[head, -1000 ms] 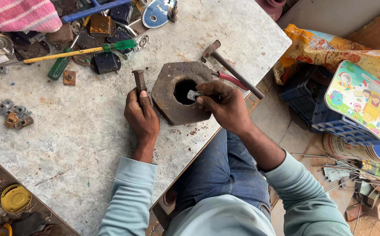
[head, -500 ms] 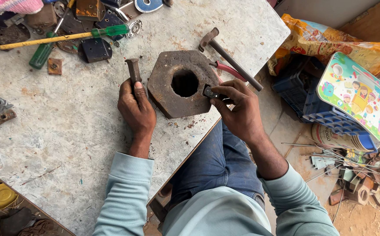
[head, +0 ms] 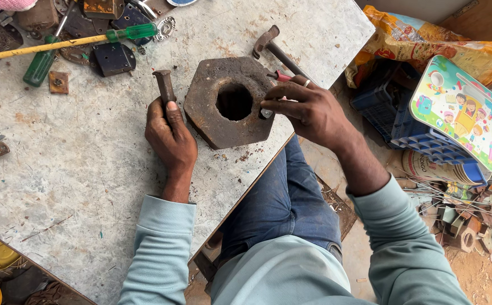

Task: The person uses a hammer and chisel to strike small metal lock components on a hexagonal anvil. They repeatedly pick up individual pieces, position them, and tap them with the hammer, then set them aside on the workbench.

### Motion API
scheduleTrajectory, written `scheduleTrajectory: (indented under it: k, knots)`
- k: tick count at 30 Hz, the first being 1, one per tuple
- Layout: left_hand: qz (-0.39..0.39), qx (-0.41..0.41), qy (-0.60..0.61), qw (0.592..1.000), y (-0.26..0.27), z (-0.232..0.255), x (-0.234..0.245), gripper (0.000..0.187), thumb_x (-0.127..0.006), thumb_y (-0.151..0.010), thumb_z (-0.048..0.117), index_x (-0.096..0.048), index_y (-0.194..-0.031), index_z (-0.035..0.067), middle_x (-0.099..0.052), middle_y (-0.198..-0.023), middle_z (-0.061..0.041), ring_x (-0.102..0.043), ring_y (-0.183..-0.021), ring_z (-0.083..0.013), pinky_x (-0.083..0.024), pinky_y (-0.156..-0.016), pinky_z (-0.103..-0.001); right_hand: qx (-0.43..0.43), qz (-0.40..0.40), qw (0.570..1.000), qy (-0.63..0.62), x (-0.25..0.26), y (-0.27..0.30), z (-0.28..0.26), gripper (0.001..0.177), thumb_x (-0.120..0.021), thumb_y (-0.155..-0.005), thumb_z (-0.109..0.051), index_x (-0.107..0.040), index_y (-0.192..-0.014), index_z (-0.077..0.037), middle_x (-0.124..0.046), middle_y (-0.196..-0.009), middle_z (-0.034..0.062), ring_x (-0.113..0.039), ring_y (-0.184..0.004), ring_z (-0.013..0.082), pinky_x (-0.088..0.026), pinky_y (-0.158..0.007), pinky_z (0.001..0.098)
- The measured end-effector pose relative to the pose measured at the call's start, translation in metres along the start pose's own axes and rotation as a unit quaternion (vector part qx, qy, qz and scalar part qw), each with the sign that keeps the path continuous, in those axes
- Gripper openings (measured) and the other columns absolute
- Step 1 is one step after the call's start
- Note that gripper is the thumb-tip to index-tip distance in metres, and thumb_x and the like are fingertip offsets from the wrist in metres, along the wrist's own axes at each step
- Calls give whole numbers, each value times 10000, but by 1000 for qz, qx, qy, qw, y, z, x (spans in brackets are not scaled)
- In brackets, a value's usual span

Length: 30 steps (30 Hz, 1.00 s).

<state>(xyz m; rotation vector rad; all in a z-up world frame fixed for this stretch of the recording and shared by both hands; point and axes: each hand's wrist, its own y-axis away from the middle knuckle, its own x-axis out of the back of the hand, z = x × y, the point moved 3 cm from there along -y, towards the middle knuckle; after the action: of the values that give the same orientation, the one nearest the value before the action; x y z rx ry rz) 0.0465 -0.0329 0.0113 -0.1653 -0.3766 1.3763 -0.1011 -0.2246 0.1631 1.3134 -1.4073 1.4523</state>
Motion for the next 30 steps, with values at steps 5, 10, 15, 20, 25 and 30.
scheduleTrajectory:
  k: [5,10,15,20,25,30]
  knots:
    - [-2,-4,8,1000,0,-1,2,426,-422,-1166,342,-645,-1137,-20,-589,-856,-70,-588,-711,-133,-449,-591,-318,49,-47,997,-34,-3,-13,6,449,-757,-800,46,-760,-1192,-172,-688,-1284,7,-647,-1255,232,-526,-1140,463]
    - [4,2,20,1000,1,-6,1,436,-414,-1158,352,-647,-1167,-16,-590,-862,-55,-563,-687,-111,-422,-575,-287,44,-71,996,-39,0,-15,9,442,-760,-805,70,-764,-1180,-165,-676,-1269,58,-647,-1220,258,-569,-1012,398]
    - [21,65,129,989,4,-16,4,455,-460,-1131,415,-647,-1210,9,-559,-827,2,-543,-687,-72,-446,-586,-248,55,-79,995,-40,-2,-16,14,434,-741,-804,79,-779,-1153,-176,-694,-1216,27,-668,-1182,241,-586,-953,390]
    - [76,4,237,969,-8,6,24,443,-593,-1141,403,-650,-1279,-13,-663,-976,-46,-639,-902,-126,-565,-808,-300,68,-56,991,-98,-4,-20,21,368,-725,-865,64,-773,-1140,-175,-719,-1177,28,-689,-1160,226,-590,-950,366]
    - [25,-60,286,956,-4,74,46,430,-671,-1120,396,-623,-1312,15,-715,-1123,-76,-720,-1018,-153,-615,-921,-308,25,-62,986,-152,-11,-21,29,249,-771,-867,-34,-762,-1112,-77,-716,-1131,70,-692,-1096,259,-572,-940,387]
    - [-124,-78,262,954,-6,120,16,325,-676,-1082,315,-663,-1180,5,-750,-1131,-101,-729,-924,-143,-602,-759,-246,29,-52,978,-199,-10,-20,31,260,-780,-847,-40,-762,-1106,-53,-700,-1165,103,-676,-1119,272,-570,-955,383]
